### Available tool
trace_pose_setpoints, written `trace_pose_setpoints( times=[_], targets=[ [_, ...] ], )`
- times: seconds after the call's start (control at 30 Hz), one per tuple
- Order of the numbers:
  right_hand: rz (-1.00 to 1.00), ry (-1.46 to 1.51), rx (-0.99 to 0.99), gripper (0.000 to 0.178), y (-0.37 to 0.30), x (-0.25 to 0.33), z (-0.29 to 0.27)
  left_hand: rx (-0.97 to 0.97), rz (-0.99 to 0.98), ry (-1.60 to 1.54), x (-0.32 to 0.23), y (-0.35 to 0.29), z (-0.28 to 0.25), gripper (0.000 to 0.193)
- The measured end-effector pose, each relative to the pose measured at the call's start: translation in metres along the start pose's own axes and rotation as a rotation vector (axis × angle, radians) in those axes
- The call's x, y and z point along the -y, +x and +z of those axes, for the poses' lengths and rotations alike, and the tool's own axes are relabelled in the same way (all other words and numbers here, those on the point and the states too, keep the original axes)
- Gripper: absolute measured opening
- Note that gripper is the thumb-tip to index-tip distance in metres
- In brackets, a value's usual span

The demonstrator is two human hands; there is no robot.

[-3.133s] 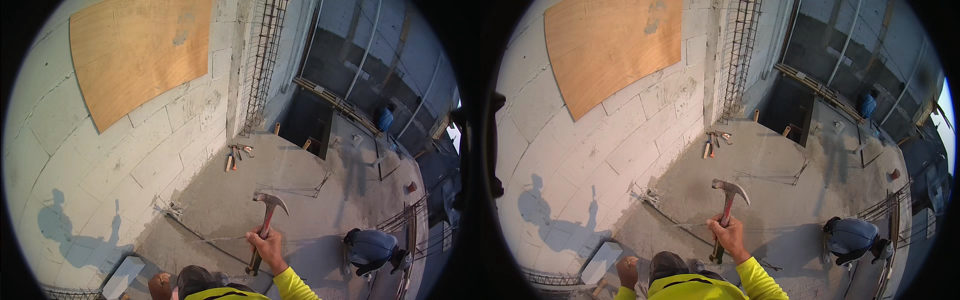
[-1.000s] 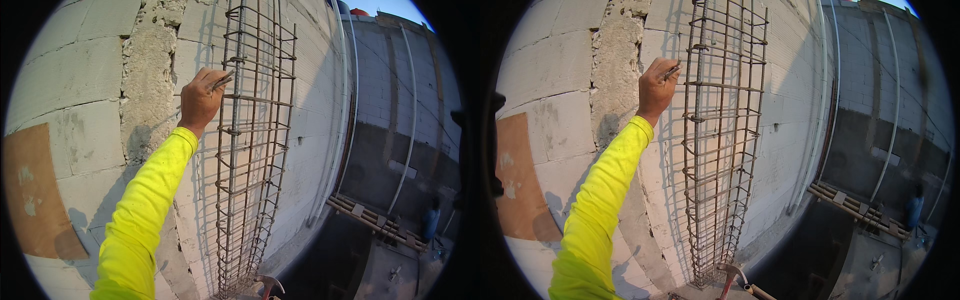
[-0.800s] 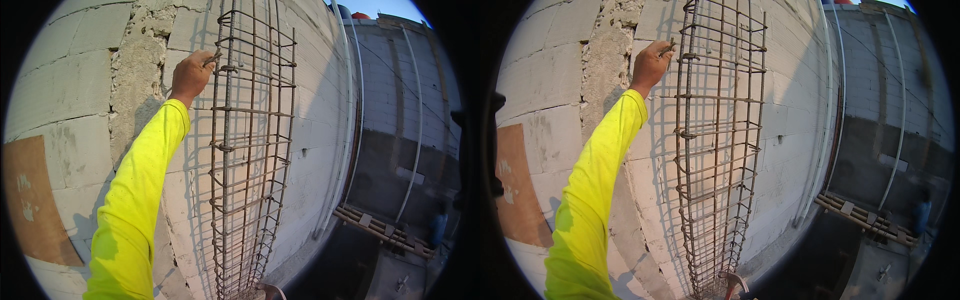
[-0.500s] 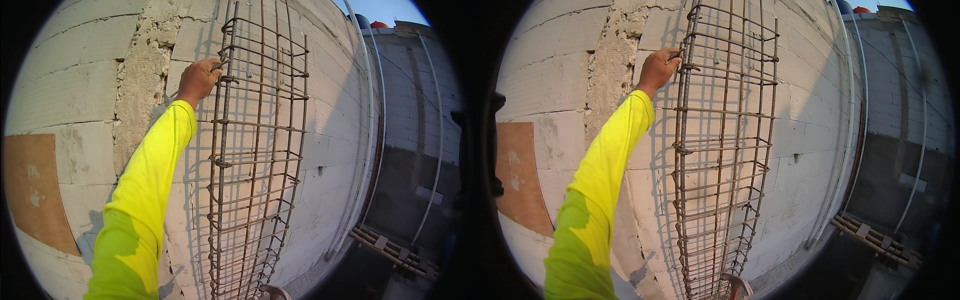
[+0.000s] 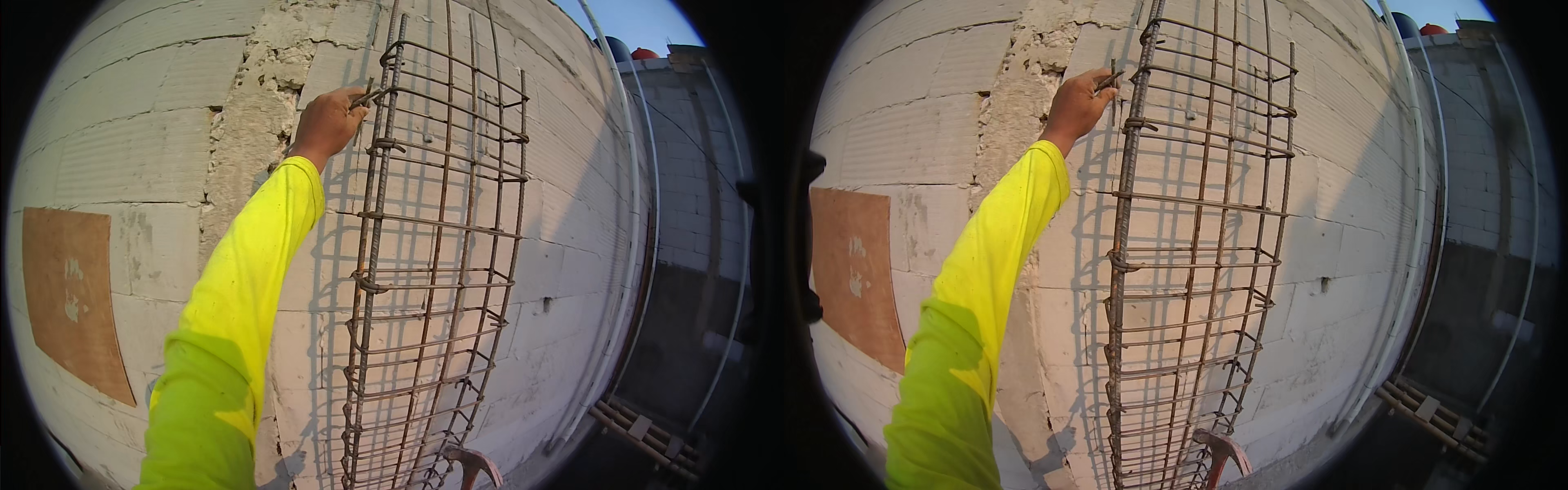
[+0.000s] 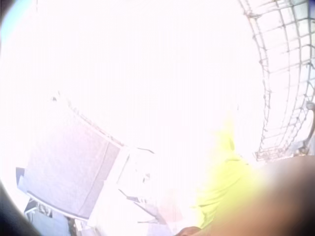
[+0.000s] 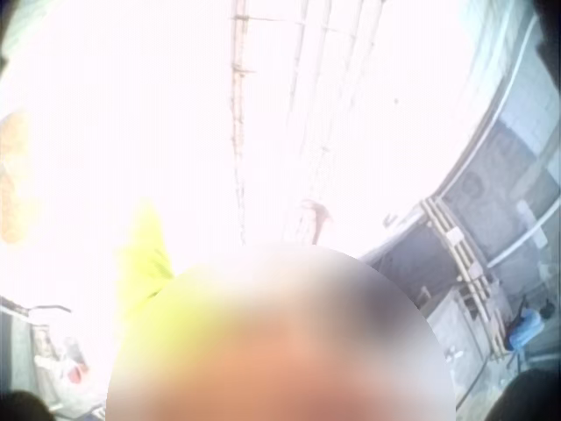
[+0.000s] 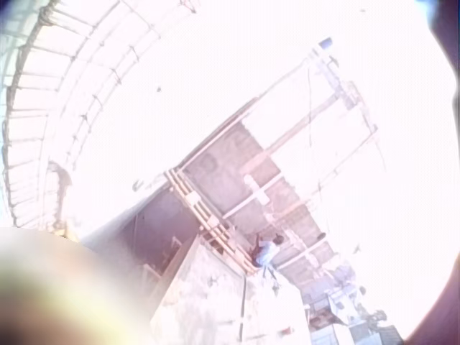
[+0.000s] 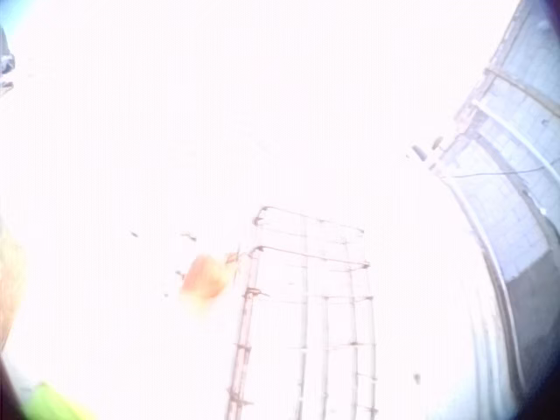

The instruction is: The person secures a vertical rebar cage to a concrete block wall using wire ties and pliers. They measure the wall with a tape measure, walk around the rooftop construction site, and use a hammer to drive nails into the rebar structure.

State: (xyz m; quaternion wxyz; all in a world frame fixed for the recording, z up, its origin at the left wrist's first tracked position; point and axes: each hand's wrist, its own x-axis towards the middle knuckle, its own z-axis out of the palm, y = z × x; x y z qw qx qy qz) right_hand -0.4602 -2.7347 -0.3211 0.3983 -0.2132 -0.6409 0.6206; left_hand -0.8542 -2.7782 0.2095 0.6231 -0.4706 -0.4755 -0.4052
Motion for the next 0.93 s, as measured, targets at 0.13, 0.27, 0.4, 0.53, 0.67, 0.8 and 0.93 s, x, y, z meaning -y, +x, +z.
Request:
trace_pose_setpoints(
  times=[0.13,0.27,0.4,0.53,0.67,0.8,0.93],
  targets=[
    [0.094,0.016,0.05,0.021,0.009,0.008,-0.002,0.067,0.018,-0.004,-0.002,0.003,0.002,0.03],
    [0.1,-0.034,0.087,0.021,0.022,0.025,-0.002,0.126,0.098,0.034,-0.007,-0.006,0.006,0.028],
    [0.085,-0.034,0.068,0.022,0.037,0.034,0.009,0.106,0.119,0.004,-0.006,-0.015,0.007,0.025],
    [0.093,0.023,0.084,0.027,0.053,0.039,0.006,0.068,0.13,-0.031,-0.003,-0.02,0.008,0.025],
    [-0.021,0.009,0.085,0.032,0.084,0.042,0.007,0.004,0.08,-0.138,0.003,-0.032,0.009,0.025],
    [-0.237,0.006,0.15,0.038,0.104,0.056,0.009,-0.038,0.055,-0.218,0.008,-0.048,0.013,0.026],
    [-0.474,-0.082,-0.021,0.06,0.124,0.073,0.019,0.006,0.079,-0.231,0.015,-0.049,0.019,0.029]
  ],
)
